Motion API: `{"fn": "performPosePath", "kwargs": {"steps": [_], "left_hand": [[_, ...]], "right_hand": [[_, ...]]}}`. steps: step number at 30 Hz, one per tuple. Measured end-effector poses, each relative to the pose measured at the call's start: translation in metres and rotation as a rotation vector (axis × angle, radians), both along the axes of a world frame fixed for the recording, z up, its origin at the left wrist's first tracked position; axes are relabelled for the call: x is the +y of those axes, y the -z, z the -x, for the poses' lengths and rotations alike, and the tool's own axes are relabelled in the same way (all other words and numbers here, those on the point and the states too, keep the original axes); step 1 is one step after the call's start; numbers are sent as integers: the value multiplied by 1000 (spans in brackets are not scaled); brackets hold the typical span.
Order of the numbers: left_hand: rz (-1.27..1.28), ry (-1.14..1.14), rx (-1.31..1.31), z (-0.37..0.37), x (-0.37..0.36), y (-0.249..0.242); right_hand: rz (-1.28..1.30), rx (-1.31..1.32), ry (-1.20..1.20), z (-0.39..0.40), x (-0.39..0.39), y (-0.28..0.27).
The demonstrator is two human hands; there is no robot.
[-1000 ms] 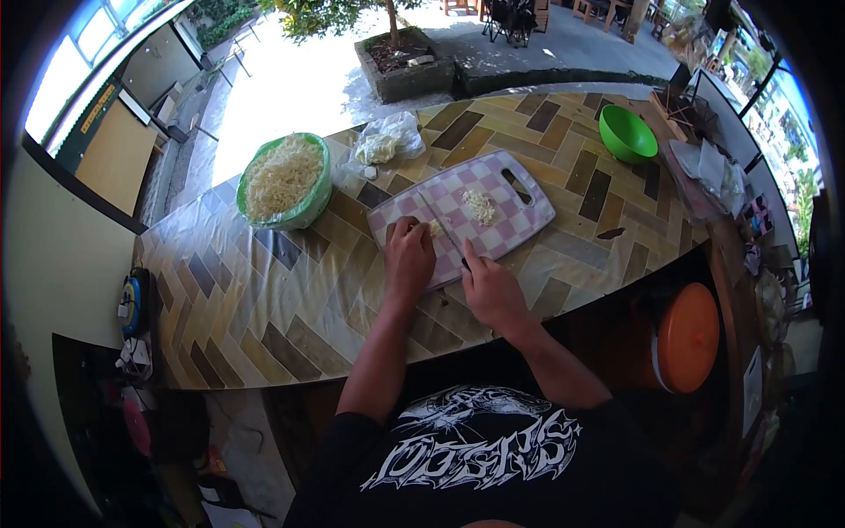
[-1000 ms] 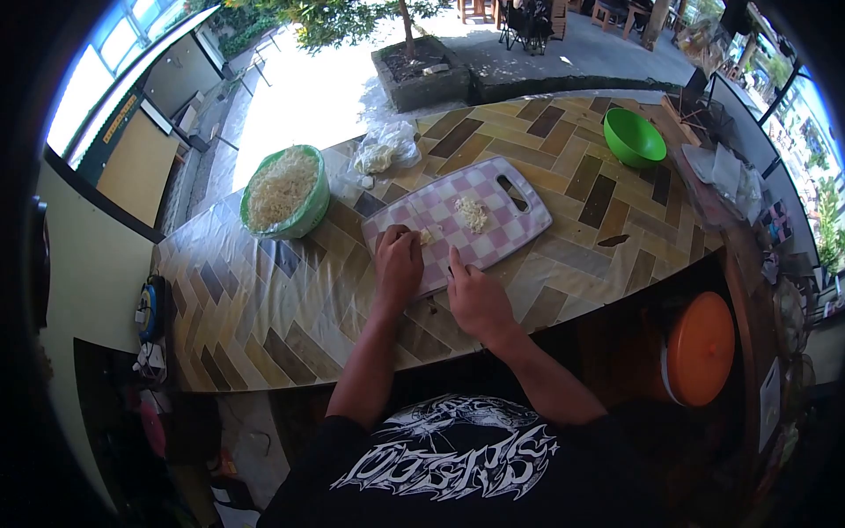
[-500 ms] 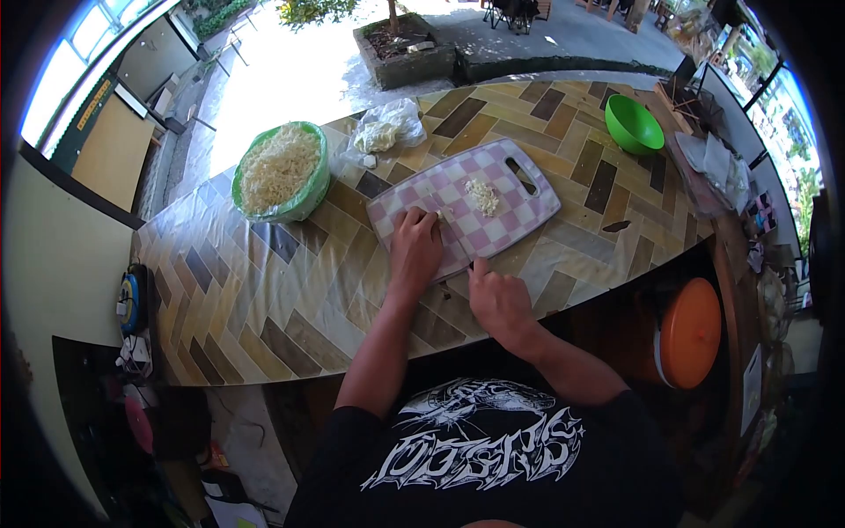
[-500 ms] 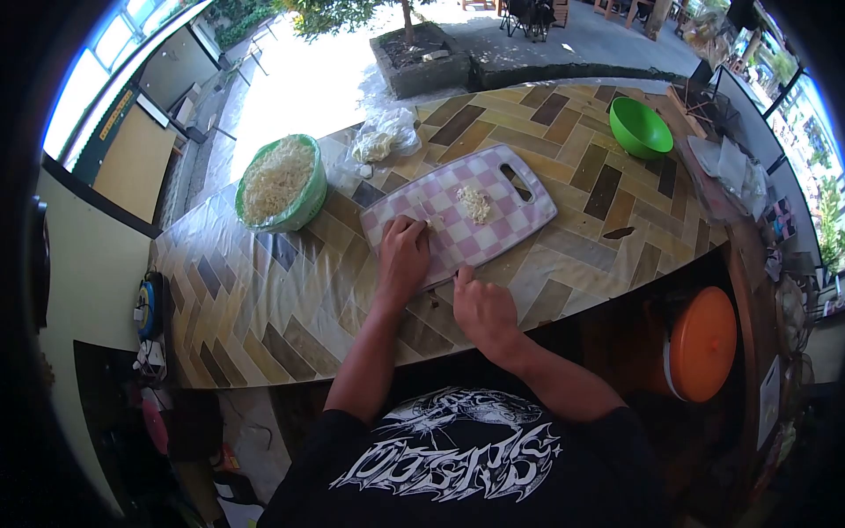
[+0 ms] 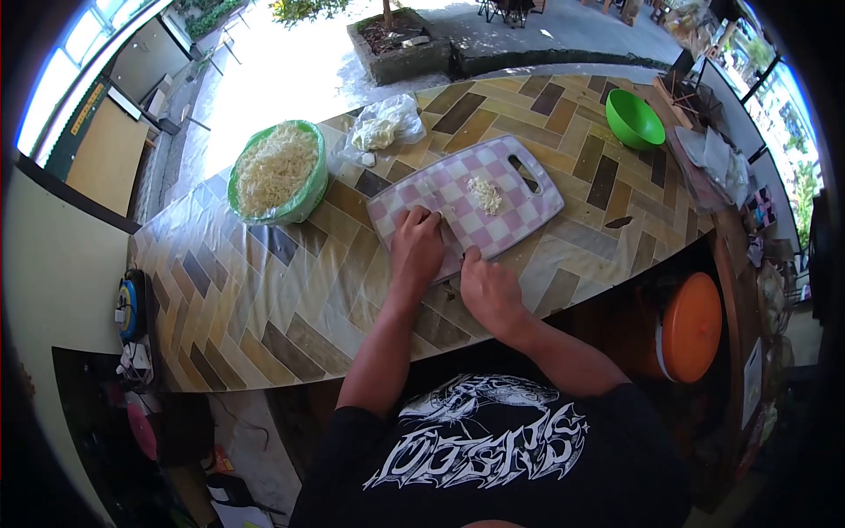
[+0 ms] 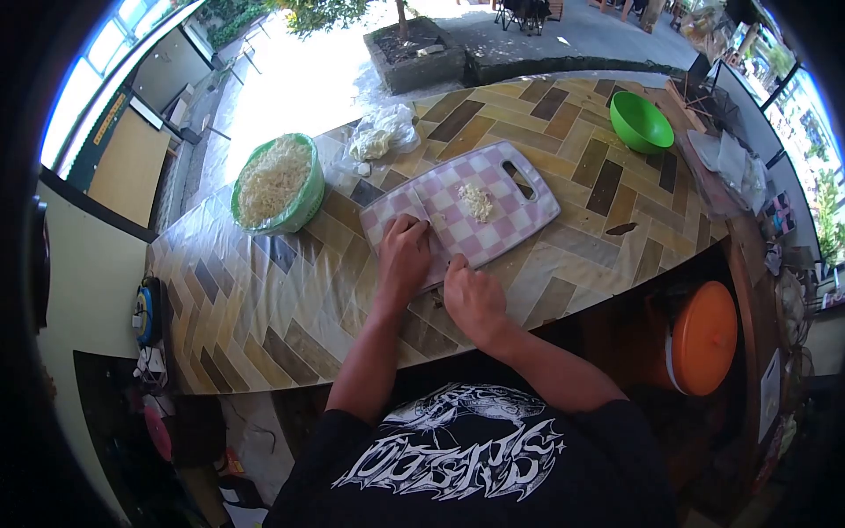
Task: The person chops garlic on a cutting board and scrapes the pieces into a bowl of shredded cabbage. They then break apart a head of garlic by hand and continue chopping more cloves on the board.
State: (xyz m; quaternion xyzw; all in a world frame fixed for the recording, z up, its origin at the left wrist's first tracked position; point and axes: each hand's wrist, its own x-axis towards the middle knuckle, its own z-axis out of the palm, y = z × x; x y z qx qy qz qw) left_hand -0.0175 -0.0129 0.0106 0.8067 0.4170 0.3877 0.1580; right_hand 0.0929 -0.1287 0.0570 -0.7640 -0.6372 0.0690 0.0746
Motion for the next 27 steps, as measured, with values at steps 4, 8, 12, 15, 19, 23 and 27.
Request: {"fn": "performPosePath", "kwargs": {"steps": [4, 8, 12, 15, 19, 23, 27], "left_hand": [[3, 12, 3, 1, 3, 2], [7, 15, -18, 3, 2, -2], [-4, 0, -24, 2, 3, 0], [-1, 12, -21, 1, 4, 3], [-7, 14, 15, 2, 2, 2], [-1, 6, 2, 1, 2, 2], [-15, 18, -10, 2, 3, 5]], "right_hand": [[-56, 43, -11, -9, 19, 5], [-46, 68, -25, -11, 16, -15], [-7, 72, 28, -1, 8, 11], [-20, 73, 23, -4, 16, 19], [-32, 98, -3, -8, 21, -12], [35, 61, 64, 6, 13, 7], [-19, 116, 32, -4, 28, 14]]}}
